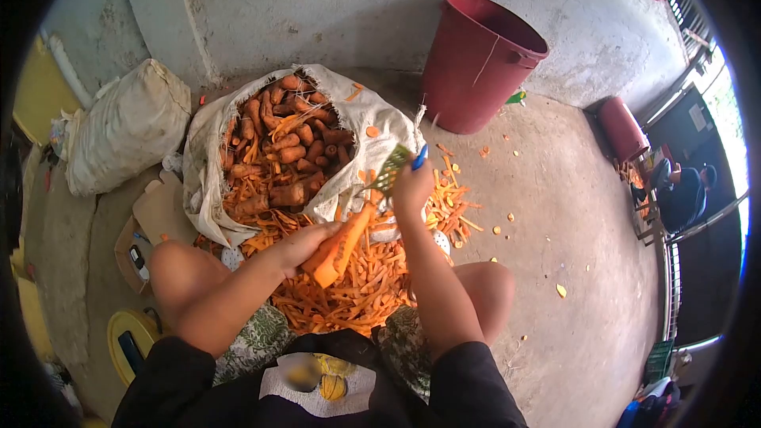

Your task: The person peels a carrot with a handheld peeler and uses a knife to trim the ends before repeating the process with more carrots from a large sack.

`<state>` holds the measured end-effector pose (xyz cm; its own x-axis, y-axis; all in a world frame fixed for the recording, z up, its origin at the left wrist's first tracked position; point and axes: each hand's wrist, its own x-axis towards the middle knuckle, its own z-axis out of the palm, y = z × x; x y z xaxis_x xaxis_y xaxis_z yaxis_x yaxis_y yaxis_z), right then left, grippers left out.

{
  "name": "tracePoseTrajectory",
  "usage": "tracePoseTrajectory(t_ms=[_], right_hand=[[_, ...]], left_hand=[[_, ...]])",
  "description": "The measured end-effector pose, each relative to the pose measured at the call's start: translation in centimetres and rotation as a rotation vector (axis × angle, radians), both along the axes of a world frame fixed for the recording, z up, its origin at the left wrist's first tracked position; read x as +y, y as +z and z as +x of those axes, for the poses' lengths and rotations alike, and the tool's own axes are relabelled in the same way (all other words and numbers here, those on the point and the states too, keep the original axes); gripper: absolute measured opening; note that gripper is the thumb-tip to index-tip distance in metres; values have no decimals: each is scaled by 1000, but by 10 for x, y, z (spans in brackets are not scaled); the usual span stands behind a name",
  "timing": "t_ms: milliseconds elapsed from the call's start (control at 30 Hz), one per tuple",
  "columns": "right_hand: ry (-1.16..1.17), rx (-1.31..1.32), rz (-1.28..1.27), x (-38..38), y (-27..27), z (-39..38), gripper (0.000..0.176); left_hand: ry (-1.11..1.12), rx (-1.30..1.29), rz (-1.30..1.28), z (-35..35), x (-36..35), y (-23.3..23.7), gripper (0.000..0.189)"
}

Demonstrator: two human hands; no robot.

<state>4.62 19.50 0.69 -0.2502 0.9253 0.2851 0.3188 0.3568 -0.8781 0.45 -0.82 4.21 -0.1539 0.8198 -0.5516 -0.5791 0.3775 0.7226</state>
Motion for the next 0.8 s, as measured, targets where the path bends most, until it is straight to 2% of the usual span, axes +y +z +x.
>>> tracePoseTrajectory(t_ms=[67, 133, 167, 233, 267, 333, 367, 400, 433, 467, 500, 567, 600, 667, 733, 767, 800], right_hand=[[-31, -11, -23, 9, 8, 2, 25], [54, 106, -152, 1, 20, 4, 24], [149, 241, -178, -16, 27, 1, 25], [267, 203, -249, -53, 42, 3, 24], [399, 185, -282, -76, 55, 8, 23], [384, -12, -2, -99, 42, 12, 22], [382, -13, -2, -98, 41, 11, 22], [368, -42, 76, -95, 41, 11, 22], [355, -71, 154, -91, 42, 9, 22], [282, 37, 229, -69, 24, 2, 23], [131, -88, 49, -46, 32, 0, 16], [-34, 64, 157, 11, 20, 2, 21], [-111, 107, -115, 29, 23, 4, 22], [-39, 265, -128, 26, 33, 6, 23], [122, 148, -48, -5, 40, 5, 21], [234, 200, -104, -34, 50, 5, 20], [294, 195, -58, -66, 70, 6, 18]], left_hand=[[9, -105, 66, 2, -1, -3, 37], [45, -169, -5, -6, -3, -5, 41], [53, -230, 53, -11, -3, -10, 42], [77, -298, 135, -16, -4, -8, 39], [77, -297, 134, -15, -3, -9, 39], [239, -178, 123, -12, 1, -15, 34], [225, -115, 104, -10, 1, -17, 30], [225, -118, 103, -9, 2, -18, 30], [90, 21, 109, -7, 1, -16, 31], [-44, 159, 113, -4, 0, -13, 32], [-45, 85, -42, 2, -3, 5, 36], [-19, 11, -1, 9, -6, 2, 37], [9, -65, 41, 10, -7, 1, 39], [19, -117, 115, 4, -6, -7, 37], [247, -263, 61, -4, -4, -13, 35], [263, -295, 37, -8, -6, -13, 35], [265, -297, 38, -10, -5, -13, 35]])
